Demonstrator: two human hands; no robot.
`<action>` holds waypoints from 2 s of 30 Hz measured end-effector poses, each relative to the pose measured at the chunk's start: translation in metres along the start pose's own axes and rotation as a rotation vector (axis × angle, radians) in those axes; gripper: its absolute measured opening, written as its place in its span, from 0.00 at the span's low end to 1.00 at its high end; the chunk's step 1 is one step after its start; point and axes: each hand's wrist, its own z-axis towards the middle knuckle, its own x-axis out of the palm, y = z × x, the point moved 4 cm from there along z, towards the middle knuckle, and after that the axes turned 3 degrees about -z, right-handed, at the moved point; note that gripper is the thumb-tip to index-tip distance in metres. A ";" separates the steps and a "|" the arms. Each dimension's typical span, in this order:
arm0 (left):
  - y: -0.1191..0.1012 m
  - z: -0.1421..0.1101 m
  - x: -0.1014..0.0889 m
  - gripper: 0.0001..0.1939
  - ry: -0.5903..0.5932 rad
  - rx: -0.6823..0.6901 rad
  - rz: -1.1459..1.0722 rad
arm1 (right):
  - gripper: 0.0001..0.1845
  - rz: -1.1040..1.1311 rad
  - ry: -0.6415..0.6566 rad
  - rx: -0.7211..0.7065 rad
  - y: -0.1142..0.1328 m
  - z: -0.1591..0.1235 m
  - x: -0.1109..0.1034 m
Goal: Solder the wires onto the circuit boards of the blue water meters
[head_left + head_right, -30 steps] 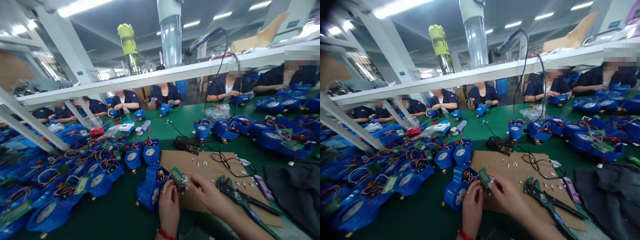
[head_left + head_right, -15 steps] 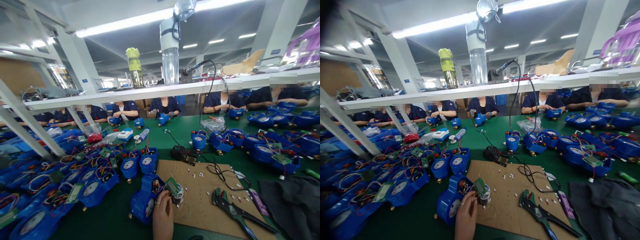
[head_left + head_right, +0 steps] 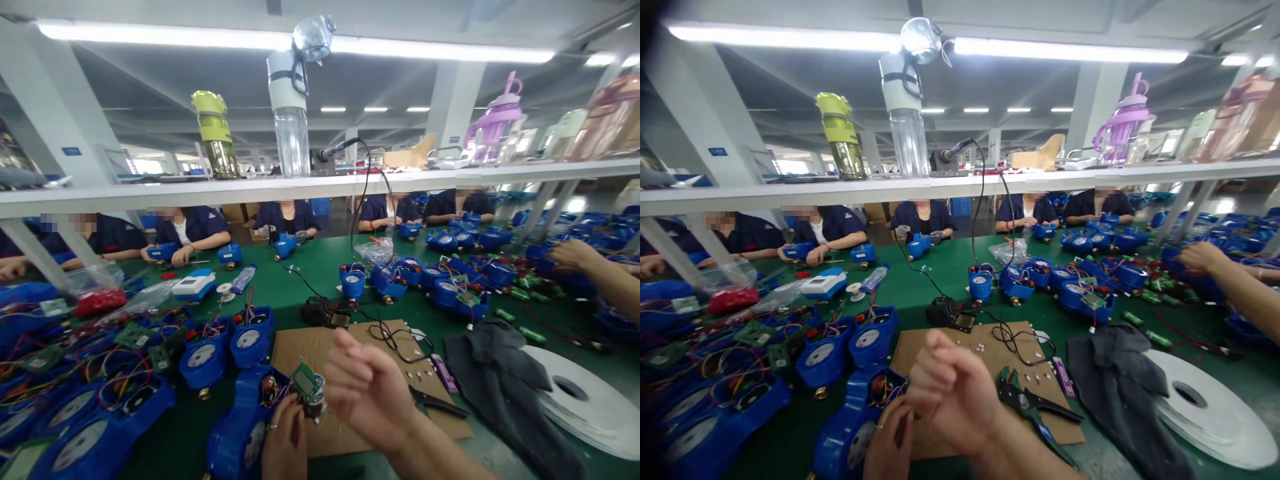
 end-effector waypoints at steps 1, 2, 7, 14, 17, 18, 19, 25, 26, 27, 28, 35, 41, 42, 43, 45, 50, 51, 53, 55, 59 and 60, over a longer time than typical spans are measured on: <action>0.001 0.001 0.001 0.13 0.036 0.027 0.022 | 0.04 0.140 -0.082 -0.095 0.017 0.002 -0.008; 0.001 0.001 0.001 0.13 0.065 0.062 0.049 | 0.07 0.236 -0.143 -0.191 0.032 0.004 -0.017; 0.007 0.004 -0.001 0.13 0.096 0.176 0.132 | 0.18 0.300 -0.192 -0.427 0.073 0.008 -0.045; 0.002 0.002 0.003 0.14 0.039 0.118 0.074 | 0.21 0.373 -0.172 -0.413 0.072 0.005 -0.051; -0.001 0.000 0.005 0.14 -0.009 0.080 0.048 | 0.21 0.381 -0.173 -0.417 0.071 0.004 -0.055; -0.002 -0.001 0.005 0.14 -0.015 0.079 0.038 | 0.21 0.388 -0.170 -0.418 0.071 0.004 -0.056; -0.002 -0.001 0.006 0.14 -0.018 0.080 0.026 | 0.20 0.399 -0.165 -0.417 0.071 0.004 -0.057; 0.004 -0.001 0.006 0.14 -0.001 0.092 0.027 | 0.17 0.404 -0.148 -0.338 0.063 0.004 -0.051; 0.006 0.000 0.006 0.13 0.017 0.106 0.045 | 0.16 0.397 -0.137 -0.311 0.059 0.004 -0.047; 0.007 0.000 0.005 0.13 0.040 0.123 0.063 | 0.16 0.383 -0.121 -0.283 0.055 0.005 -0.043; 0.007 0.000 0.004 0.12 0.063 0.137 0.078 | 0.16 0.359 -0.102 -0.253 0.050 0.005 -0.038; 0.001 -0.006 0.002 0.11 0.047 0.050 0.094 | 0.11 -0.052 0.097 -0.018 0.009 0.001 -0.024; -0.004 -0.007 0.000 0.10 0.074 0.010 0.072 | 0.08 -0.138 -0.066 0.035 -0.009 0.005 -0.046; -0.004 -0.007 0.000 0.10 0.080 0.001 0.072 | 0.07 -0.139 -0.098 0.043 -0.012 0.006 -0.052; -0.003 -0.008 -0.001 0.10 0.075 -0.015 0.070 | 0.06 -0.146 -0.125 0.059 -0.016 0.008 -0.059; -0.002 -0.009 0.000 0.10 0.045 -0.057 0.055 | 0.06 -0.186 -0.177 0.108 -0.024 0.011 -0.078; -0.006 -0.010 0.000 0.11 0.044 -0.111 0.020 | 0.10 -0.287 -0.522 0.164 -0.034 0.028 -0.165; -0.008 -0.009 -0.001 0.11 0.058 -0.115 0.019 | 0.09 -0.287 -0.624 0.155 -0.032 0.032 -0.185; -0.011 -0.007 -0.003 0.11 0.094 -0.119 0.019 | 0.05 -0.286 -0.750 0.137 -0.028 0.042 -0.218; -0.012 -0.006 -0.005 0.11 0.122 -0.117 0.020 | 0.02 -0.284 -0.813 0.128 -0.024 0.055 -0.244; -0.006 -0.009 -0.001 0.11 0.073 -0.118 0.011 | 0.04 -0.270 -0.846 0.119 -0.020 0.080 -0.274; -0.004 -0.010 0.000 0.11 0.055 -0.118 0.006 | 0.04 -0.267 -0.840 0.118 -0.020 0.087 -0.277</action>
